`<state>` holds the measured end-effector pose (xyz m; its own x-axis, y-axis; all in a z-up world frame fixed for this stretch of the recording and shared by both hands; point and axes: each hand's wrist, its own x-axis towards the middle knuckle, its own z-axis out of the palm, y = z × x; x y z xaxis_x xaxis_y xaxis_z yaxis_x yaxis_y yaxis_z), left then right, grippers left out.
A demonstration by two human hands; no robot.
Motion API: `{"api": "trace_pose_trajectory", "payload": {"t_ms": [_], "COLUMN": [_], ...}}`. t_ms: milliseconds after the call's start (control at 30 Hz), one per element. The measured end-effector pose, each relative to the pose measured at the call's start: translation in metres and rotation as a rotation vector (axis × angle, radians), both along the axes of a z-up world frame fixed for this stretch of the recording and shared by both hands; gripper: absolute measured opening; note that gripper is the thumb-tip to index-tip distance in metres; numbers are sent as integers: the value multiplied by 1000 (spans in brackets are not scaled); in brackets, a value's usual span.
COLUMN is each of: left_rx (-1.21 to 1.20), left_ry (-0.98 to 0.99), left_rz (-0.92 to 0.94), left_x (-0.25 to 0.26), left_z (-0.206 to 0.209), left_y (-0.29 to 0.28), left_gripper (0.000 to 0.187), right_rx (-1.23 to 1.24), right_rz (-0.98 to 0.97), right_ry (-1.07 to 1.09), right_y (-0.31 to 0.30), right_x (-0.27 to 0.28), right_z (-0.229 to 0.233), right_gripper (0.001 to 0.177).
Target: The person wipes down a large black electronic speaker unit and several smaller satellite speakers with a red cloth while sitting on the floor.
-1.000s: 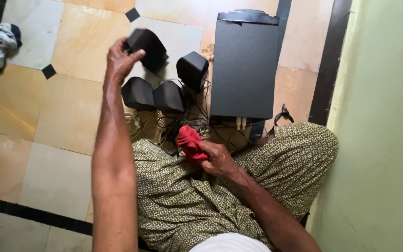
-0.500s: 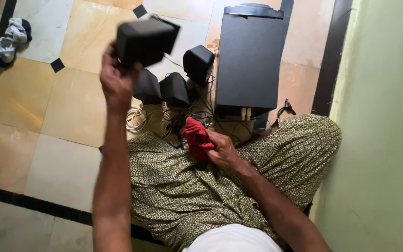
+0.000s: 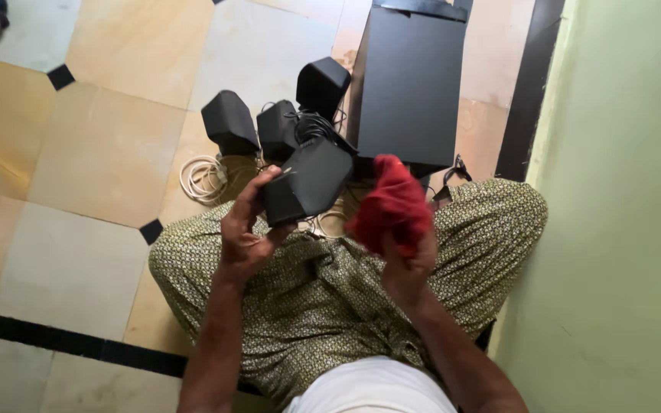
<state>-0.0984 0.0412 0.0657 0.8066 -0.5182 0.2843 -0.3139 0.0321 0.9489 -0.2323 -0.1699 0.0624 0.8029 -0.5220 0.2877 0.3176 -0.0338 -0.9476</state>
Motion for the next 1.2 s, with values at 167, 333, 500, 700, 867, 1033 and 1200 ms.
{"api": "trace_pose_trajectory", "payload": {"t_ms": [167, 333, 500, 700, 867, 1033, 1200], "left_rx": [-17, 5, 27, 6, -15, -7, 27], "left_ry": [63, 48, -53, -50, -90, -112, -83], "left_rz": [2, 7, -35, -75, -67, -79, -85], "left_x": [2, 5, 11, 11, 7, 6, 4], "left_z": [-3, -1, -3, -11, -12, -11, -8], "left_y": [8, 22, 24, 22, 26, 26, 24], "left_gripper": [86, 87, 87, 86, 86, 85, 84], "right_rx": [-762, -809, -737, -890, -942, -956, -882], "right_rz": [-105, 72, -1, 48, 26, 145, 228], "right_ry": [-174, 243, 399, 55, 348, 698, 1027], "right_y": [17, 6, -18, 18, 2, -7, -21], "right_x": [50, 83, 73, 69, 82, 64, 58], "right_z": [27, 19, 43, 43, 32, 37, 51], "right_gripper": [25, 31, 33, 43, 52, 43, 27]}}
